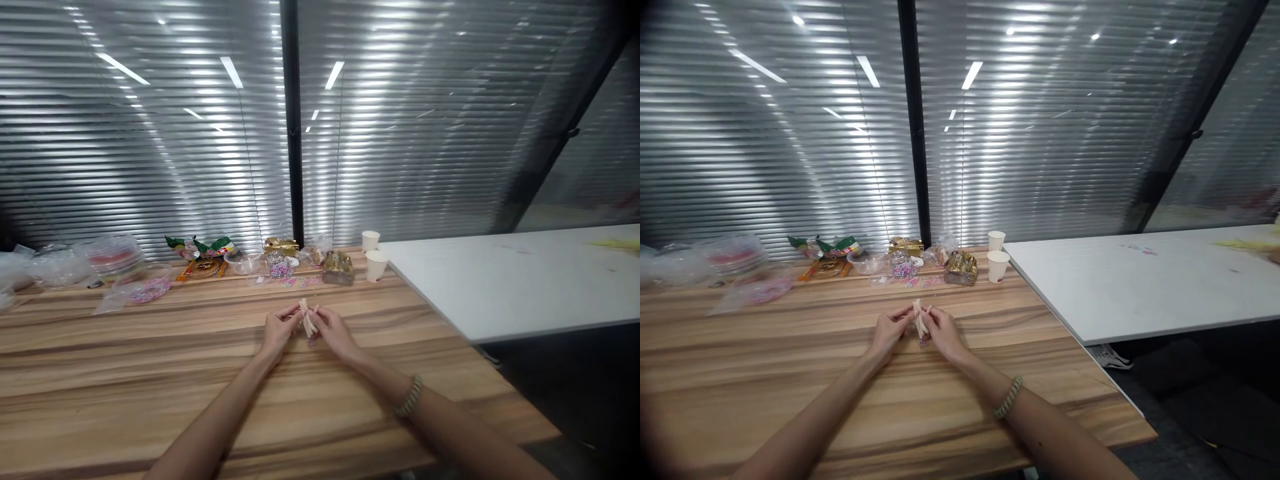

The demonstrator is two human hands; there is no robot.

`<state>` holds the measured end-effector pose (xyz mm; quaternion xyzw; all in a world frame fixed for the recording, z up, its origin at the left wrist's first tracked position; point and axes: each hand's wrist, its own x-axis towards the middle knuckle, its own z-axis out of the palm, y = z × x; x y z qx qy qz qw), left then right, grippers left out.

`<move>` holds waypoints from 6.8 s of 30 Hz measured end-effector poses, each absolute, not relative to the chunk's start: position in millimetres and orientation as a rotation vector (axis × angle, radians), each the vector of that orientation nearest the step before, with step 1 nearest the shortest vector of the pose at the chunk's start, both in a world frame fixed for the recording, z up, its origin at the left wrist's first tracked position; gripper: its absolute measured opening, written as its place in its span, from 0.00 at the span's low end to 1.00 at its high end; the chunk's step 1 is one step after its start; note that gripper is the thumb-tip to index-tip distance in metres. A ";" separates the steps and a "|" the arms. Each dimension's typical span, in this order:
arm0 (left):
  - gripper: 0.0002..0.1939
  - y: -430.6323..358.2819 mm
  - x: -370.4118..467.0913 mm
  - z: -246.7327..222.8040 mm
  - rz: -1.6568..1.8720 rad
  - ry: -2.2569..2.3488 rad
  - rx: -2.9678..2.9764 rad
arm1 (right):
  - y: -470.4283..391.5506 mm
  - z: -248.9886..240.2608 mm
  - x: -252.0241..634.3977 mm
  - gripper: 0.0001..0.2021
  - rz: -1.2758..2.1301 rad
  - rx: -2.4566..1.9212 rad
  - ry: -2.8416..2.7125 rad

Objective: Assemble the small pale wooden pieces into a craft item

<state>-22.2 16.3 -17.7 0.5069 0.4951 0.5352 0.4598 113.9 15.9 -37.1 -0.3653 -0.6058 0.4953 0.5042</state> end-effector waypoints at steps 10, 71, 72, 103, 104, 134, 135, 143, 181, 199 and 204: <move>0.24 13.2 -21.5 -14.8 1.274 1.234 1.275 | 11.4 -34.0 113.7 0.14 1.137 -0.895 -1.627; 0.25 17.1 -21.8 -17.0 1.359 1.129 1.121 | 3.6 -30.1 108.7 0.17 1.158 -0.851 -1.613; 0.27 16.4 -21.3 -16.8 1.340 1.105 1.121 | 3.5 -29.5 108.4 0.17 1.199 -0.843 -1.579; 0.26 8.9 -12.8 -10.9 1.424 1.094 1.084 | -3.0 -20.9 112.3 0.20 0.986 -0.960 -1.661; 0.26 8.3 -12.1 -10.4 1.422 1.105 1.092 | -3.7 -20.8 112.6 0.20 0.954 -0.975 -1.679; 0.21 5.8 -8.6 -6.0 1.451 1.129 0.922 | -6.1 -18.6 113.6 0.19 0.663 -1.067 -1.754; 0.21 6.0 -9.0 -5.7 1.455 1.128 0.920 | -5.5 -18.9 113.7 0.19 0.651 -1.079 -1.746; 0.20 11.0 -14.4 -10.5 1.493 1.069 0.858 | -1.9 -24.2 112.0 0.18 0.818 -1.072 -1.690; 0.24 15.0 -29.9 -7.4 1.198 1.246 1.434 | 0.7 -19.7 126.5 0.15 0.603 -1.043 -2.130; 0.18 18.7 -37.8 -5.4 1.023 1.153 1.579 | -0.3 -20.4 130.0 0.12 0.253 -1.197 -2.302; 0.17 19.6 -39.2 -7.1 0.989 1.101 1.641 | -0.8 -20.2 127.8 0.13 0.259 -1.326 -2.243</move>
